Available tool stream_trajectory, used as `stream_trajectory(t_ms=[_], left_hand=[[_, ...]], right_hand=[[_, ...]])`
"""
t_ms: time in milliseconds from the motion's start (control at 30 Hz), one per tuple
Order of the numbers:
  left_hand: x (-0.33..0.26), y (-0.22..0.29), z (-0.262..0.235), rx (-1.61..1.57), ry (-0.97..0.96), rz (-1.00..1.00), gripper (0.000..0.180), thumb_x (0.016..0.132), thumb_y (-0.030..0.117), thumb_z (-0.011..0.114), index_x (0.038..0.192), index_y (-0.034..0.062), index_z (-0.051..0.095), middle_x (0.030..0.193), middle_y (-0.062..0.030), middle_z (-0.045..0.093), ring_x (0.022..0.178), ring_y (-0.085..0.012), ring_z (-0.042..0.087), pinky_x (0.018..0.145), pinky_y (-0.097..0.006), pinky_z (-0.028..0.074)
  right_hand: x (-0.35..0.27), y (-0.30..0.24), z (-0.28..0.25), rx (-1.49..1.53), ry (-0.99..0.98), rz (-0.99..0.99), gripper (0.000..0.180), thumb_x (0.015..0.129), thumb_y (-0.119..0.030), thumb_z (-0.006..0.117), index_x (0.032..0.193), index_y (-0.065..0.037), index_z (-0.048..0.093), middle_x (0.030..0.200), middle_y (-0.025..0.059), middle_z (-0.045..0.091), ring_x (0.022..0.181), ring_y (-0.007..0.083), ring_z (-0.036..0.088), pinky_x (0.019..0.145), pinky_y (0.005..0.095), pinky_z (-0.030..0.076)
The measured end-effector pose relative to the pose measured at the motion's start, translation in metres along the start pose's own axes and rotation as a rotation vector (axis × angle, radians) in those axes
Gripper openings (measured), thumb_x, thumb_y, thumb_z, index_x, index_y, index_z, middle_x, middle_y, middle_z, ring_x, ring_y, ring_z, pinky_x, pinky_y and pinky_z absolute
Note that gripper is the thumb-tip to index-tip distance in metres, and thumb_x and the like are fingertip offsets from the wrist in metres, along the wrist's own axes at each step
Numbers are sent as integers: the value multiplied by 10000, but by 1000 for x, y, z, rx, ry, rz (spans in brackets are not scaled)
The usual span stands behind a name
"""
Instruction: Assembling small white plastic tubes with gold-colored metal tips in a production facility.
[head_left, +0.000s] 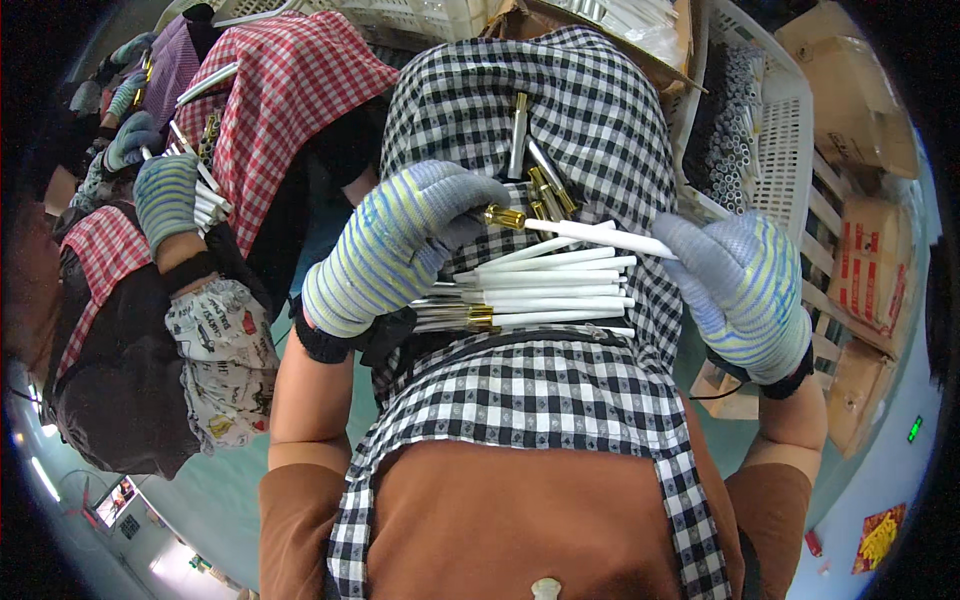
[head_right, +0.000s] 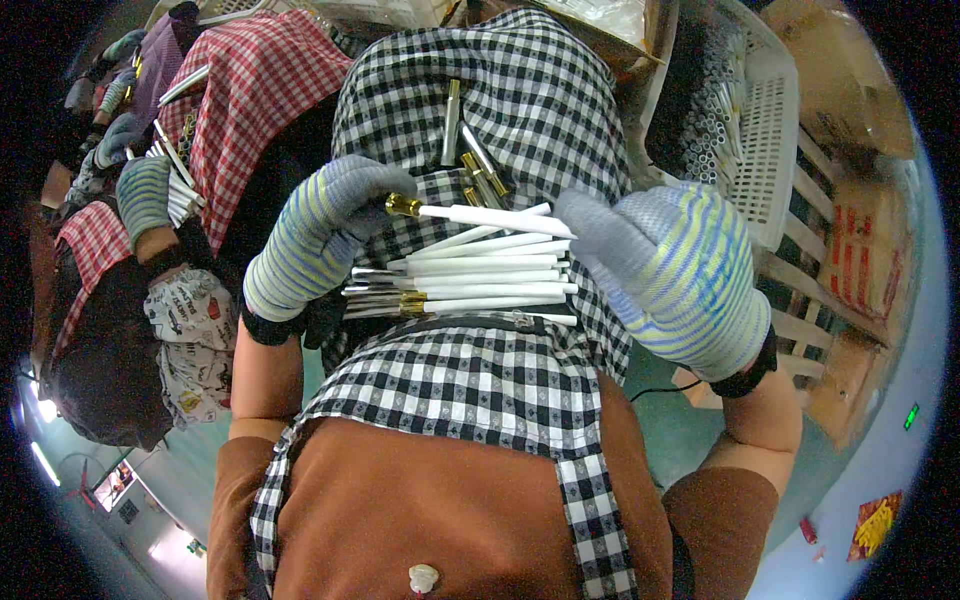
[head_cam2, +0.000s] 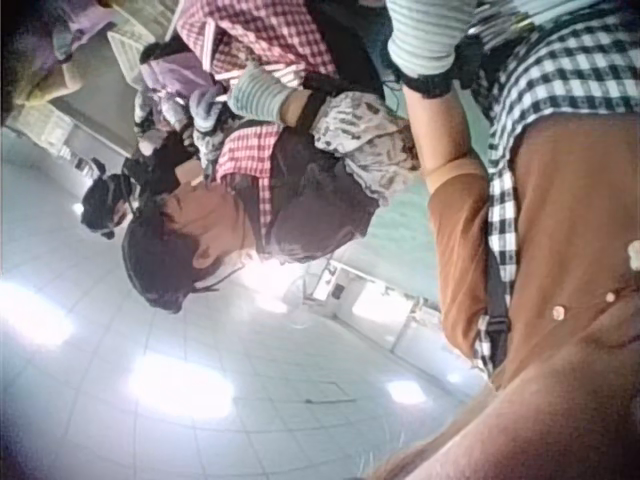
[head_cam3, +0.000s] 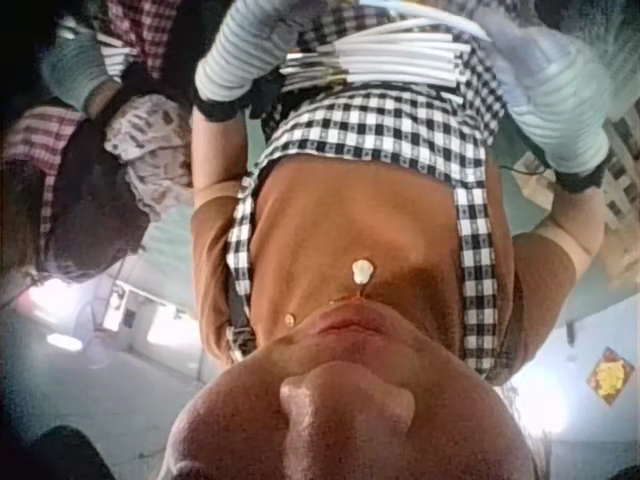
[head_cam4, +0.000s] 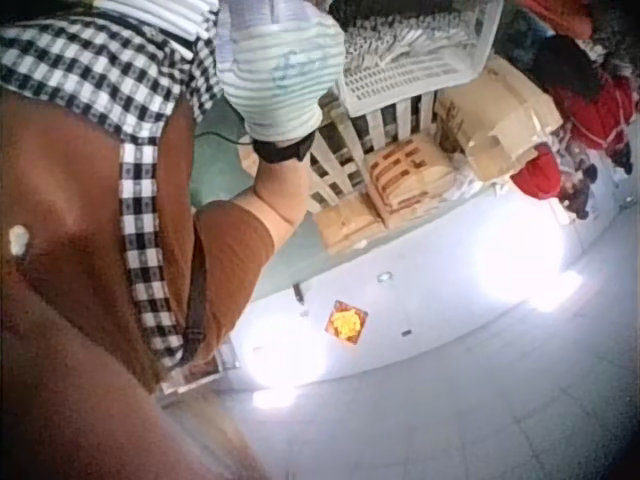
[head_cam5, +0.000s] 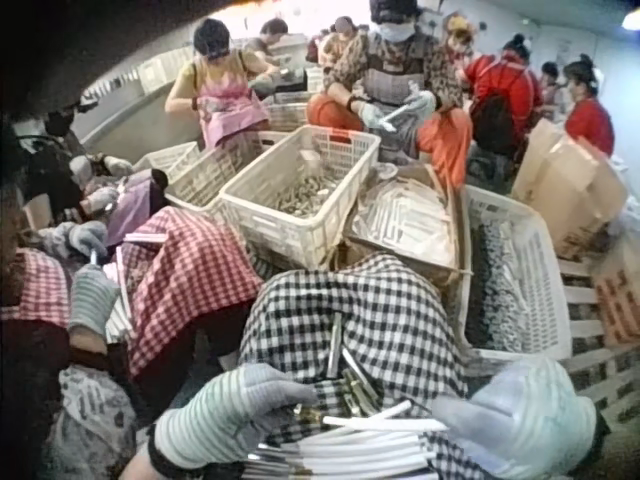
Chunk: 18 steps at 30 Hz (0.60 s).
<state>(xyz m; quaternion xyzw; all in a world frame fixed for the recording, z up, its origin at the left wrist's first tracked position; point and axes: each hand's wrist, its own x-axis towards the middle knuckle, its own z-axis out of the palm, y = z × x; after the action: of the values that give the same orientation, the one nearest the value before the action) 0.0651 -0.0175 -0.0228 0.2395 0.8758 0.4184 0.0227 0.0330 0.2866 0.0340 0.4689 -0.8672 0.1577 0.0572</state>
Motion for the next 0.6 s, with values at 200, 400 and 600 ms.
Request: stream_trajectory(t_ms=[200, 400, 600], left_hand=[[-11, 8, 9, 16, -24, 93, 248, 808, 19, 571, 1049, 42, 625, 862, -144, 647, 786, -335, 641, 700, -366, 503], [-45, 29, 26, -5, -256, -94, 242, 812, 200, 683, 1009, 67, 634, 793, -143, 651, 718, -344, 641, 618, -411, 497], [-68, 30, 30, 93, -163, -52, 237, 823, 198, 657, 1011, 55, 632, 779, -134, 640, 700, -328, 637, 625, -403, 505]], right_hand=[[-10, -6, 10, 58, -42, -97, 410, 713, -109, 689, 1111, -77, 595, 591, 39, 493, 494, 260, 515, 457, 407, 384], [-24, -18, 26, 254, -237, -94, 300, 799, -173, 673, 1071, -66, 605, 628, 104, 591, 545, 277, 594, 485, 415, 435], [-22, -32, 54, 850, -467, 332, 255, 893, -221, 583, 957, 9, 674, 848, 185, 670, 777, 336, 653, 719, 396, 510]])
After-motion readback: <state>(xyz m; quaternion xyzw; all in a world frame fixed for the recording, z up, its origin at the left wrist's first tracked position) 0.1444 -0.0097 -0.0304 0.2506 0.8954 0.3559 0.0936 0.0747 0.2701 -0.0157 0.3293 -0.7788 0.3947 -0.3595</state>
